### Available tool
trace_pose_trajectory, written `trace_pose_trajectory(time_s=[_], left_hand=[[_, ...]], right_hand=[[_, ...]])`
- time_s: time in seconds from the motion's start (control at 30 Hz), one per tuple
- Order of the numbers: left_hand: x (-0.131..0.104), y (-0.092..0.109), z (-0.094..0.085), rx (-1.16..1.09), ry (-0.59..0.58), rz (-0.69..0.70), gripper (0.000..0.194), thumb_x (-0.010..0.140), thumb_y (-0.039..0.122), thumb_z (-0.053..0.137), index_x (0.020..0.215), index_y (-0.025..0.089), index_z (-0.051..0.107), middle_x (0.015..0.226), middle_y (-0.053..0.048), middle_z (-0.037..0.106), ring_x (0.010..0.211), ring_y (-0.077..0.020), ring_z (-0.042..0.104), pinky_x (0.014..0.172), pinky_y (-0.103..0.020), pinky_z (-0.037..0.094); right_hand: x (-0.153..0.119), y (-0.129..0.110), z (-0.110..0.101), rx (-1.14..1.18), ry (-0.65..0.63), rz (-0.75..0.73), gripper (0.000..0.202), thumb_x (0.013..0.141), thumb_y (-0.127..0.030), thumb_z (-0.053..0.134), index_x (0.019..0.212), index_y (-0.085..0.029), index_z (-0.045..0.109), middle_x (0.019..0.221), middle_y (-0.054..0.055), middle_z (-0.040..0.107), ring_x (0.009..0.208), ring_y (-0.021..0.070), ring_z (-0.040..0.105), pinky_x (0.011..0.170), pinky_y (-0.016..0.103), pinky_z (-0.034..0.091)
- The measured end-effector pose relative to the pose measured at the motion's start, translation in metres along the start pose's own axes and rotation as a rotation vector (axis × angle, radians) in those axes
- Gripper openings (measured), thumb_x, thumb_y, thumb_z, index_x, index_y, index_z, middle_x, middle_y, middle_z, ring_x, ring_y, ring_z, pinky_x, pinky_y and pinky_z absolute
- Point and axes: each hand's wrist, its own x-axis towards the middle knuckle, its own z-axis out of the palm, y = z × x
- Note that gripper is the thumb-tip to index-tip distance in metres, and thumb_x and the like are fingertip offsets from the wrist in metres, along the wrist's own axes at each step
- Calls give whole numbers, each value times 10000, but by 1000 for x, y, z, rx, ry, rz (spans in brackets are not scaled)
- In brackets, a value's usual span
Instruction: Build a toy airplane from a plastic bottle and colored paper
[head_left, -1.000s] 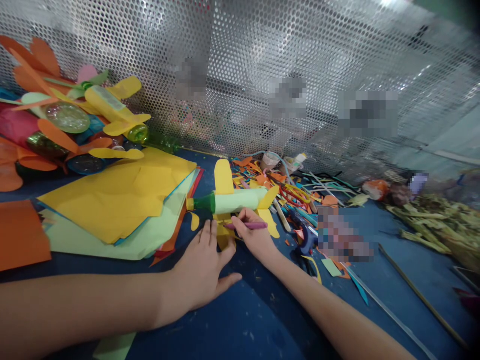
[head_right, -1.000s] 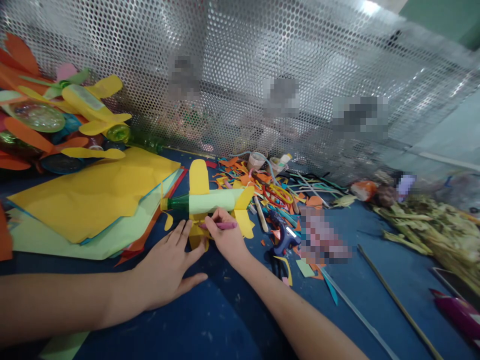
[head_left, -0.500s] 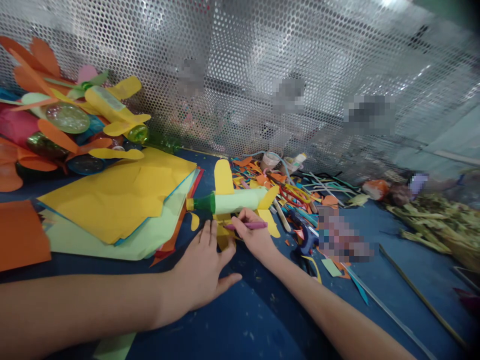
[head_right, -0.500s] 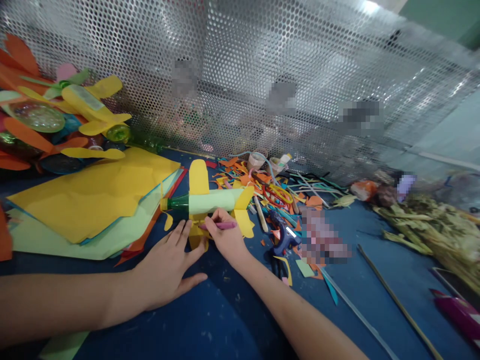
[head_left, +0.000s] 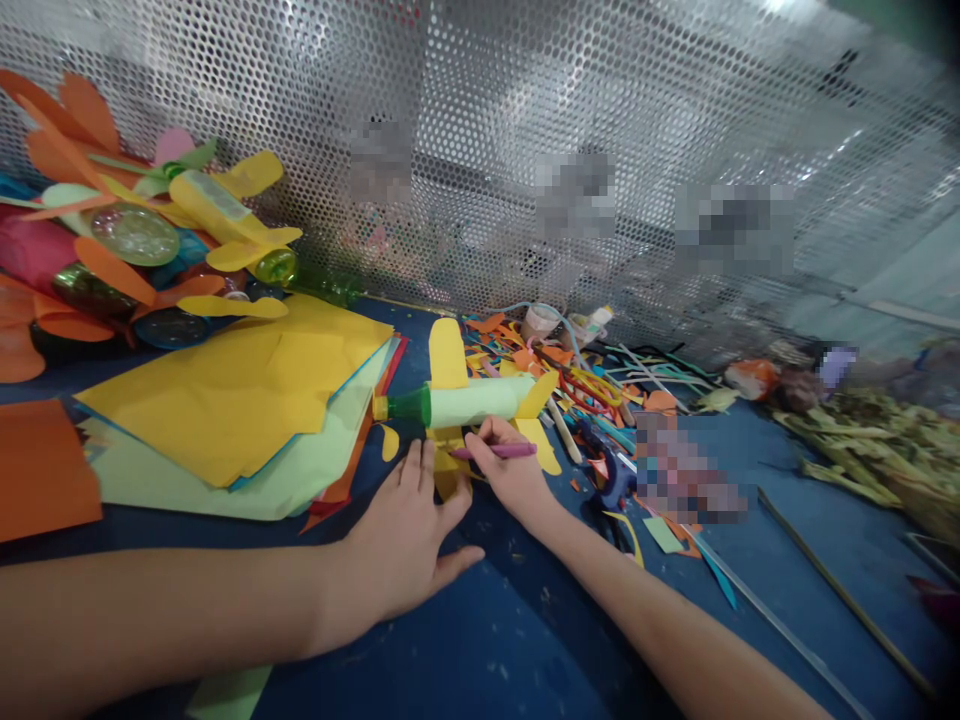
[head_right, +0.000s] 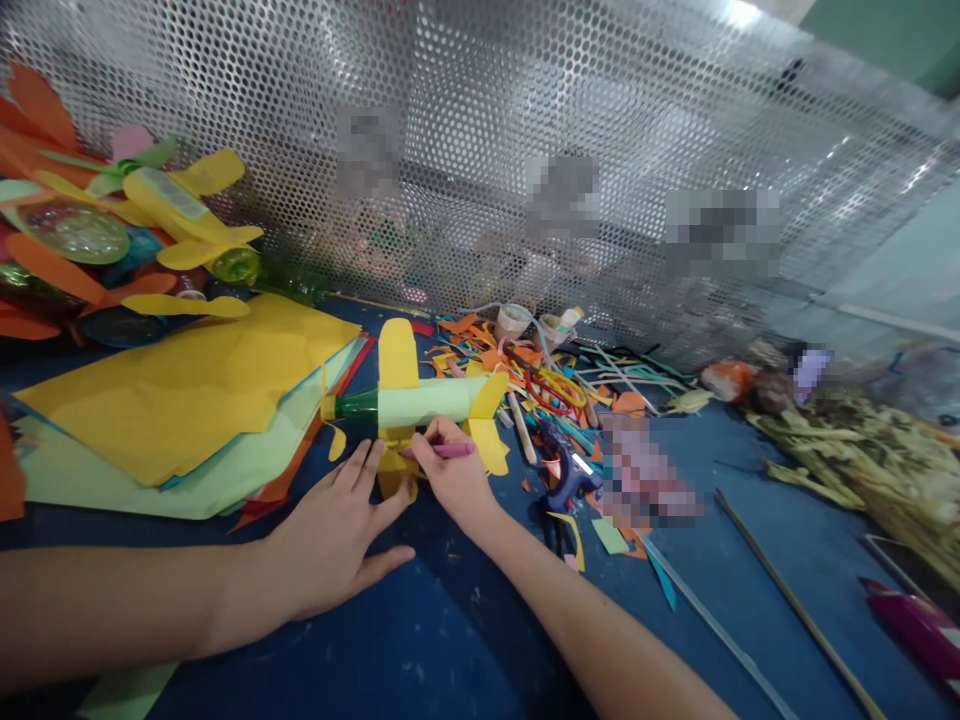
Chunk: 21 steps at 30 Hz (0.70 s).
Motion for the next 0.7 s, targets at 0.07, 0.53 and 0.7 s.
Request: trace_pose_trajectory(time_s=[0.07, 0.53, 0.7], left_hand=[[0, 0, 0, -2, 8, 3, 577, 840, 581, 337, 1246, 192, 467, 1376, -198, 372, 1275, -390, 288, 981, -501, 289], [1, 2, -4, -4, -16, -7, 574, 838, 575, 351, 1244, 188, 473, 1358, -217, 389, 1271, -411, 283, 966, -507, 307], [0, 1, -2, -2, -10, -3, 568, 843, 573, 341, 1243, 191, 471, 1373, -202, 375, 1277, -395, 283, 980, -502, 292]], right_hand=[[0, 0, 0, -4, 12, -5, 245, 775, -319, 517, 601, -226, 372, 562, -52, 433, 573, 151, 580, 527, 250, 431], [0, 0, 0, 1, 10, -9, 243, 779, -330, 527, 610, -225, 386, 551, -56, 431, 537, 138, 519, 540, 257, 426], [0, -3, 0, 0, 6, 3, 248, 771, -333, 531, 601, -227, 385, 535, -61, 426, 508, 134, 513, 517, 253, 409]])
